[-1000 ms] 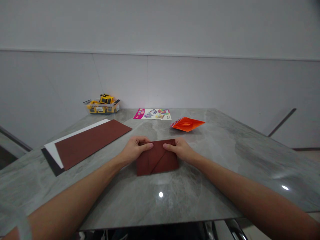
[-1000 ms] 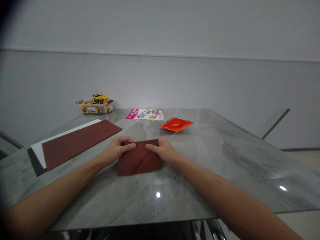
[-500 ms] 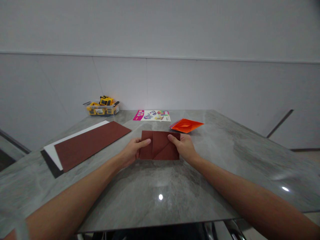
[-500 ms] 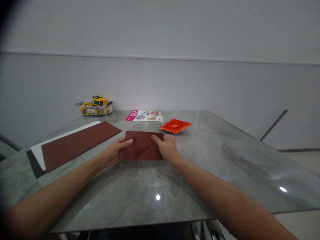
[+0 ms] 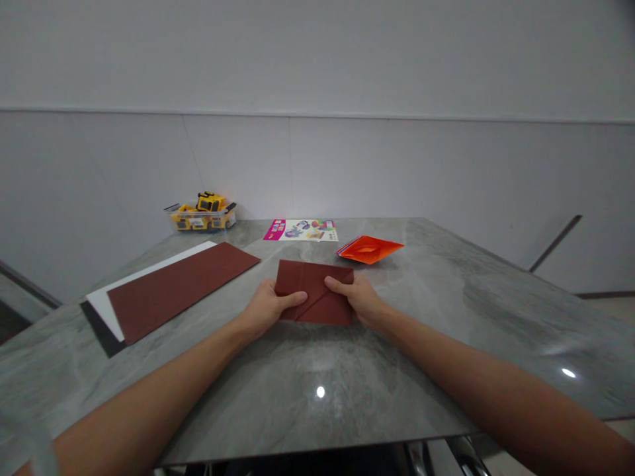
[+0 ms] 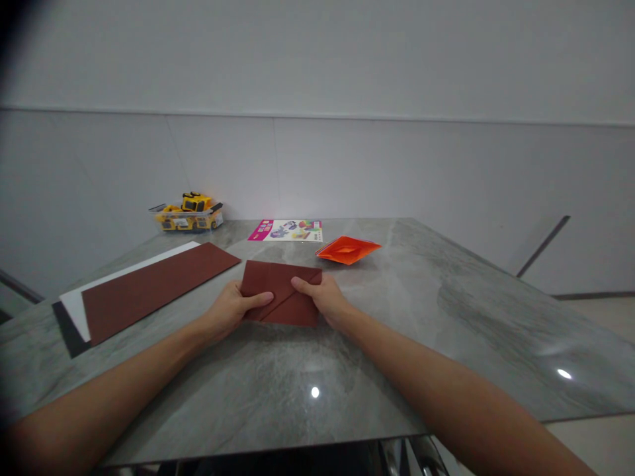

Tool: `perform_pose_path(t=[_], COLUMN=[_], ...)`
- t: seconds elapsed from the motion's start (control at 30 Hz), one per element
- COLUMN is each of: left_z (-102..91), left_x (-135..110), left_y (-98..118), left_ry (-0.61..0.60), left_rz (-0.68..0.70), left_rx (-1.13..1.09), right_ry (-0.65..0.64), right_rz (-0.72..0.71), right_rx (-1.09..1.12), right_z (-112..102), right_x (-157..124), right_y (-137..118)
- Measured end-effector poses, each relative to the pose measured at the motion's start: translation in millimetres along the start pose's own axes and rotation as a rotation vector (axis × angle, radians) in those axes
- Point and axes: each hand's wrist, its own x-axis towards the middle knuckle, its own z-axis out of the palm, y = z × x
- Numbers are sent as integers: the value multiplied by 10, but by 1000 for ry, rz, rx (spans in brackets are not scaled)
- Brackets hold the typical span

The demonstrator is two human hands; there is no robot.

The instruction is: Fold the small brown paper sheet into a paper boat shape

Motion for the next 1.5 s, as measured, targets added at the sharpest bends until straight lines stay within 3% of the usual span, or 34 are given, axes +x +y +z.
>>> perform_pose_path(t=[0.13,0.33,0.6,0.77,0.93,1.03,1.1,1.17,1.23,1.33,1.5], left_z=[8,12,22,12,-63,-57,-18,34,82,120,104], left_x=[-8,-5,3,41,64,56,49,40,28,8,-4], left_y=[0,-6,-34,29,101,101,76,45,25,26,34], left_ry=[-2,46,-17,81,128,143,194,237,264,275,181], left_rz=[27,44,-25,-27,81,148,161,159,167,176,152], left_rx=[17,106,-60,-96,-24,98,174,198,192,173,9], right_ry=[12,-66,-53,-108,-155,19,216,313,233,42,-42], right_rz=[-59,-17,-47,-59,-108,-215,-385,-582,-704,-734,-823], right_rx=[-50,-70,-90,-174,-368,-537,-768,-1037,-1241,-1410,-1555], right_z=[-5,-3,-20,-74,-85,-82,-60,-9,67,172,185], right_x=[-15,-26,-11,15,27,40,22,-27,-96,-170,-122], right_y=[-13,-37,-43,-44,-48,-21,-8,-7,-9,6,69])
